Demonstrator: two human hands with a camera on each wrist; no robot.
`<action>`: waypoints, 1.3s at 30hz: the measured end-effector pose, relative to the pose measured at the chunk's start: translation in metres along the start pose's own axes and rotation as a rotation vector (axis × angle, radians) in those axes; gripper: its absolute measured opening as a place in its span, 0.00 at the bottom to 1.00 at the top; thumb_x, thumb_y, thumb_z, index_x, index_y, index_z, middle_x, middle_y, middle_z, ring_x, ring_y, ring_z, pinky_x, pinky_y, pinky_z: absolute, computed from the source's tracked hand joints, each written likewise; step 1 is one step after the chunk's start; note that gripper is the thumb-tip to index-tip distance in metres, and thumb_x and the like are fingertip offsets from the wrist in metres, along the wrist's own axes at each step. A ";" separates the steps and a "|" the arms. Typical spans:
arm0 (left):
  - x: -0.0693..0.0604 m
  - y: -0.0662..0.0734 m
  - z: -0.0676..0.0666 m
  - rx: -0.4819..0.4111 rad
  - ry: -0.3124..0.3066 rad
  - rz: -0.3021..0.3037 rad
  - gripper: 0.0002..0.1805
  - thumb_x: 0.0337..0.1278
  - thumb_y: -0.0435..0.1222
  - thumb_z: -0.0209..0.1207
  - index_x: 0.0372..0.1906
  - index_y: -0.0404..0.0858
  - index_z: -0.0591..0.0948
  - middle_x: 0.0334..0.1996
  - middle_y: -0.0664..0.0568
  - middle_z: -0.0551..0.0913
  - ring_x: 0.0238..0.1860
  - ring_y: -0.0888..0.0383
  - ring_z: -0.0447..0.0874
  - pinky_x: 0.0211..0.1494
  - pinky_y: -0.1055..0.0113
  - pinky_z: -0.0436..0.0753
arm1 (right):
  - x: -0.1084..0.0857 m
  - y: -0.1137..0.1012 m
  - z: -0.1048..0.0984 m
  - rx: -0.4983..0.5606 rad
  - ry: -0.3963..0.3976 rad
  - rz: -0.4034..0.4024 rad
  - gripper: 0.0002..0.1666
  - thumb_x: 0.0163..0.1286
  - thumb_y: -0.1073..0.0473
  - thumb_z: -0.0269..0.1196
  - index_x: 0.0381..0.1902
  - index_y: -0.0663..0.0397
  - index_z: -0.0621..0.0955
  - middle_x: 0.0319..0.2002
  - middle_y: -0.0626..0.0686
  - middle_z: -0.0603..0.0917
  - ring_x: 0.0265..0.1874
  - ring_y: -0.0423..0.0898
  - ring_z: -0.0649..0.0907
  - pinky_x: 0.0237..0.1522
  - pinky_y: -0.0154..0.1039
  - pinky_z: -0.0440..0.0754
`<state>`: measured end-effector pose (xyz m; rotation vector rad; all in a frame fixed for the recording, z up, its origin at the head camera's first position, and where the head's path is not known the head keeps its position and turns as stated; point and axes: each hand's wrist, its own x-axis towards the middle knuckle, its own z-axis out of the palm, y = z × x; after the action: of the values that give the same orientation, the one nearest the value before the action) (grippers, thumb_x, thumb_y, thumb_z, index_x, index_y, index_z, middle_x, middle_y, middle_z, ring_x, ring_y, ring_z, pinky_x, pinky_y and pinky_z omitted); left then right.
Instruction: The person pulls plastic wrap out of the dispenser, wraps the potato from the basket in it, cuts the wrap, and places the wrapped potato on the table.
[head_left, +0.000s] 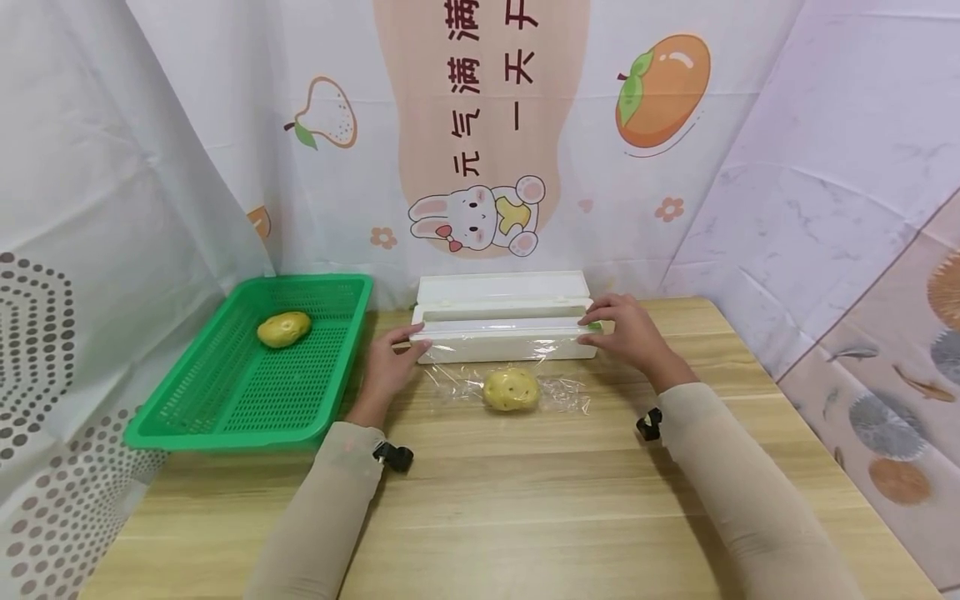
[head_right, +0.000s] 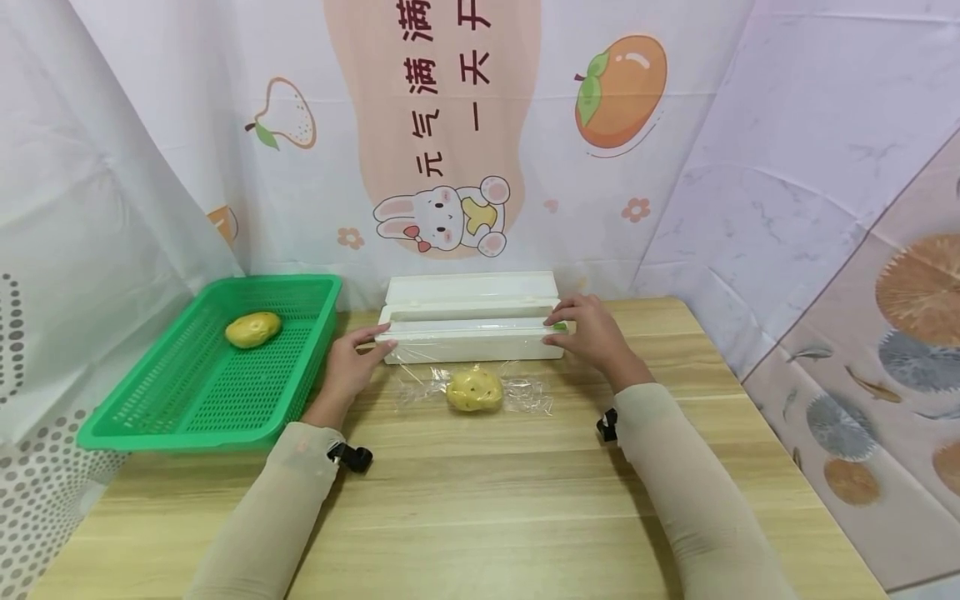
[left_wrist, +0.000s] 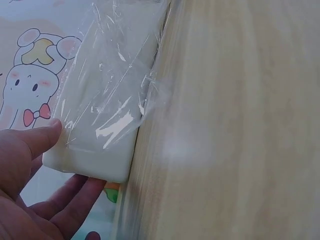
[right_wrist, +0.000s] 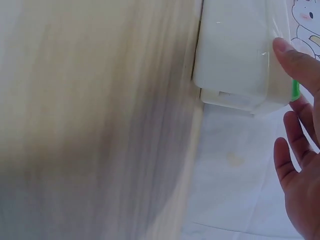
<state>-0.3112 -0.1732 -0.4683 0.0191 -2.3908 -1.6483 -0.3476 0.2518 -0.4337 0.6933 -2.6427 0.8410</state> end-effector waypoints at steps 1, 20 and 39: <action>0.000 0.001 0.000 0.010 0.002 -0.001 0.21 0.63 0.41 0.71 0.61 0.45 0.86 0.64 0.43 0.81 0.61 0.44 0.82 0.60 0.49 0.84 | -0.001 0.000 0.001 0.007 0.013 -0.001 0.15 0.55 0.53 0.82 0.40 0.49 0.92 0.50 0.51 0.85 0.55 0.55 0.77 0.57 0.54 0.75; -0.003 0.007 -0.003 0.089 0.066 0.168 0.07 0.60 0.37 0.73 0.39 0.38 0.91 0.57 0.42 0.83 0.63 0.44 0.78 0.71 0.47 0.70 | -0.011 -0.007 0.002 -0.008 0.105 -0.087 0.08 0.53 0.58 0.82 0.26 0.44 0.91 0.42 0.51 0.83 0.48 0.54 0.75 0.50 0.48 0.68; -0.032 0.010 -0.020 0.022 -0.011 0.158 0.11 0.63 0.44 0.71 0.42 0.41 0.90 0.52 0.48 0.87 0.45 0.61 0.83 0.40 0.72 0.79 | -0.031 -0.021 -0.016 -0.026 -0.033 -0.172 0.11 0.53 0.62 0.81 0.27 0.40 0.90 0.36 0.46 0.84 0.43 0.49 0.80 0.49 0.48 0.75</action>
<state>-0.2747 -0.1833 -0.4587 -0.1710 -2.3518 -1.5544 -0.3086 0.2576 -0.4238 0.9200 -2.5723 0.7519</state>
